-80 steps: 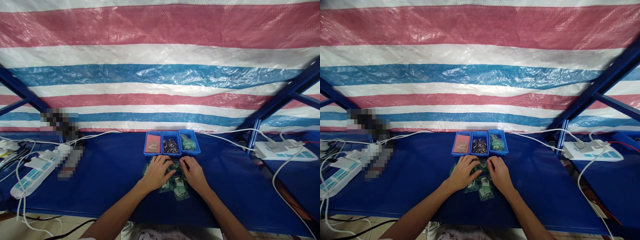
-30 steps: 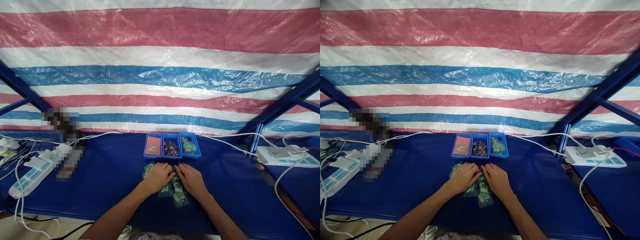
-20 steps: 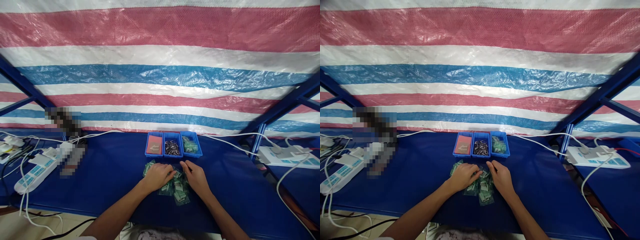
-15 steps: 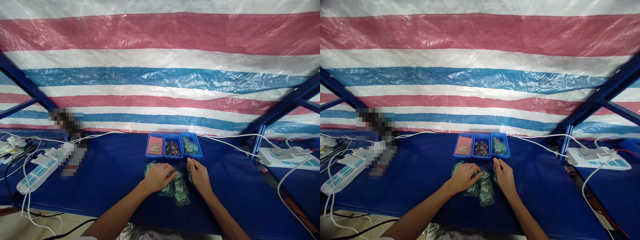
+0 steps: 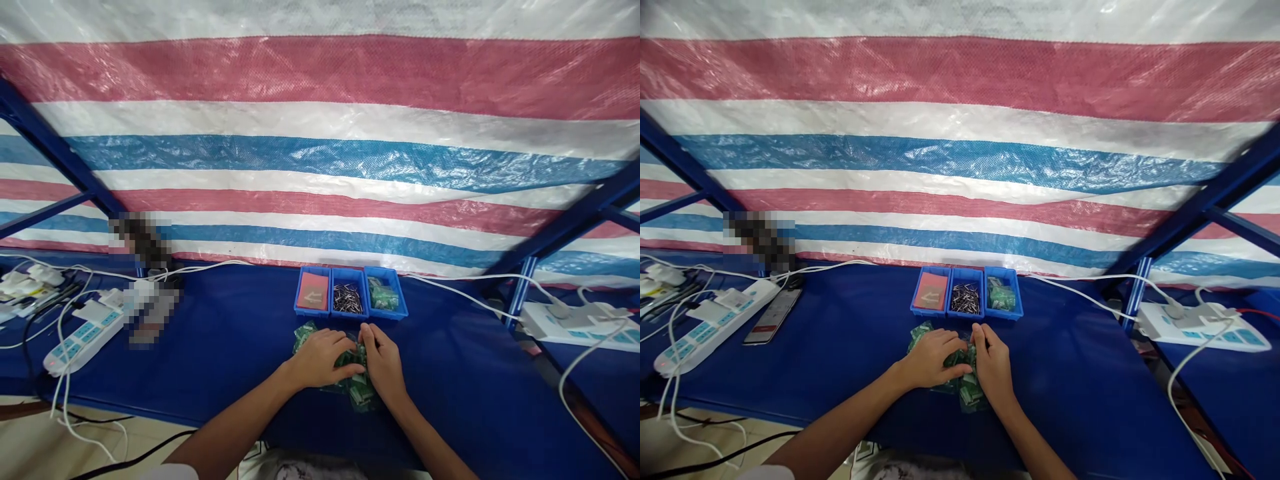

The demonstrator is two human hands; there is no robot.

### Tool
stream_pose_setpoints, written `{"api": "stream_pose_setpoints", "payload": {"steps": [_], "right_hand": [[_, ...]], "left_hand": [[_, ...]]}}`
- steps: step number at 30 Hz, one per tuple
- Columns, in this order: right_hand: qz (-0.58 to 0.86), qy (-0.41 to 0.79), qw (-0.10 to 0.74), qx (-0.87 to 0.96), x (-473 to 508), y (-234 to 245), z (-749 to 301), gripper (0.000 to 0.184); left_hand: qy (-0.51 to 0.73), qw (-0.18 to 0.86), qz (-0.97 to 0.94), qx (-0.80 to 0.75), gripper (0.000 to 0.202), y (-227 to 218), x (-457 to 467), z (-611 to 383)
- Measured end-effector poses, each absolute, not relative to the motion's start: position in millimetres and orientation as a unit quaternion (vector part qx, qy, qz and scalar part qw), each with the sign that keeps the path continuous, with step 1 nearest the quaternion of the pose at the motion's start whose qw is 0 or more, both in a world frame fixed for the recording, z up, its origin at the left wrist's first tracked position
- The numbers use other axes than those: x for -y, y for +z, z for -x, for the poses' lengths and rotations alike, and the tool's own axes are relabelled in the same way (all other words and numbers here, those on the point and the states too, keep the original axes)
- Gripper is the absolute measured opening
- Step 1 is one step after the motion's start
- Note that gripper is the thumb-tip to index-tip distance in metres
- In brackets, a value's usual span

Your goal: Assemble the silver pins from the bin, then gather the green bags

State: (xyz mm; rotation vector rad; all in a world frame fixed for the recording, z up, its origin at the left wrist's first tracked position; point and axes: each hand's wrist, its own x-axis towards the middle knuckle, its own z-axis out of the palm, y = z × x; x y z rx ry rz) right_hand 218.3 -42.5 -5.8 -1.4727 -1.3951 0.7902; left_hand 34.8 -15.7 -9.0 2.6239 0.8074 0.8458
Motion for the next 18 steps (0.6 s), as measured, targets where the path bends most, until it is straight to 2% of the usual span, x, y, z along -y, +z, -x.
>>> {"api": "stream_pose_setpoints", "payload": {"steps": [9, 18], "right_hand": [[0.559, 0.311, 0.464, 0.613, 45.1, -6.0, -214.8, 0.047], [0.563, 0.271, 0.448, 0.64, 44.7, -4.8, -214.4, 0.044]], "left_hand": [[0.312, 0.168, -0.89, -0.288, 0.013, -8.5, 21.1, -38.4], [0.327, 0.16, -0.881, -0.302, 0.009, -8.6, 18.2, -39.1]]}}
